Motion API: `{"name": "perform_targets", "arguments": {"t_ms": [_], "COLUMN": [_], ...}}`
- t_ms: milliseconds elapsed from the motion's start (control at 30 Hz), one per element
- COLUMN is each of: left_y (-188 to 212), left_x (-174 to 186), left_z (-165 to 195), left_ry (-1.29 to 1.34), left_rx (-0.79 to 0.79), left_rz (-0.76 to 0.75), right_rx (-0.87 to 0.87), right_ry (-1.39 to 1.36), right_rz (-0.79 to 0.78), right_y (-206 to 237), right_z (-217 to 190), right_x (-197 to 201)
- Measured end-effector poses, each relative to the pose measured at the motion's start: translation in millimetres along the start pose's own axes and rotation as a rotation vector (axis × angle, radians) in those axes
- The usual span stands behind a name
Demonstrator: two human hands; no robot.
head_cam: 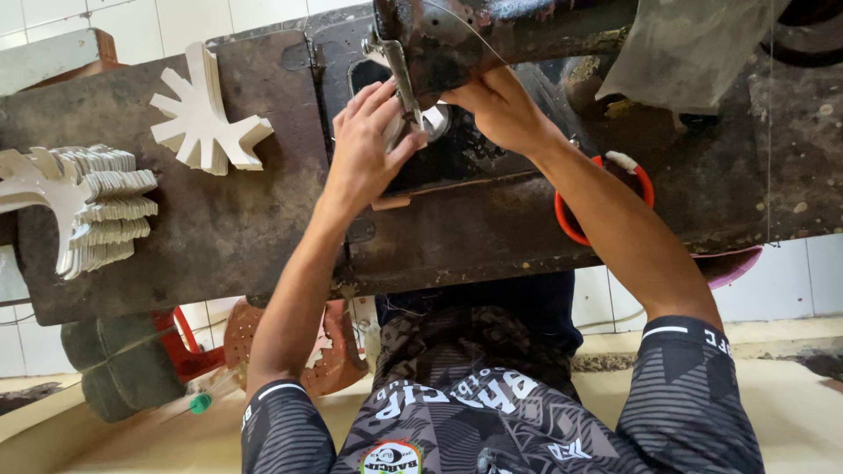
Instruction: The person sews white foam cutout shapes on an industrial sewing machine, guiding each piece under the needle by hand. Finished pieces are placed onto a growing stack on the workbench, and scissors are used to trim threads between pieces.
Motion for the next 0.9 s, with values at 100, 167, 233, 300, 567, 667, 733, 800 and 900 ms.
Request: {"name": "perform_targets", "arguments": {"t_ms": [100,167,233,300,567,667,733,800,900], "left_y": [-3.6,-3.6,-4.2,-5.0,-11.0,-7.9,1.6,17.7,43.5], "left_x": [2.5,2.4,2.6,2.9,3.2,10.1,14.1,18.7,18.4], "left_z": [-3.0,-2.9,-1.8,-2.6,-5.8,-1.7,3.6,15.0,33.9], "left_ry": [0.02,0.024,0.029,0.039,-0.043,-0.173,-0.249,-0.367,-0.373], "left_rx": [-0.018,-0.022,-0.033,-0.03,-0.098,-0.148,-0.137,-0.151,-0.096], "left_rz": [-0.027,-0.031,-0.023,-0.022,-0.07,-0.033,-0.002,0.039,0.061], "right_rx": [-0.009,0.026,-0.011,-0.035,-0.041,-0.023,-0.068,-0.087,-0.085], "right_ry": [0.008,0.077,0.117,0.122,0.05,0.058,0.042,0.032,0.01], "right_rz": [0.01,0.006,0.017,0.028,0.047,0.026,0.08,0.1,0.1], "right_y": [-0.4,0.1,0.6,0.6,-0.1,-1.0,0.7,1.4,3.1], "right_z": [-0.8,-5.2,-4.2,-3.7,-3.4,-2.6,3.1,7.0,10.5], "right_x": [1.9,1.3,2.2,3.2,1.4,0.0,5.2,7.7,8.1]}}
Point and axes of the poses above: each hand's wrist, its own y-axis away from the middle knuckle, its own x-axis out of the back of the hand, z = x × y, the point moved 8 cm from there along -y, towards the middle knuckle, and after that the axes turned 1 degree about -z, right-handed, at the moved point
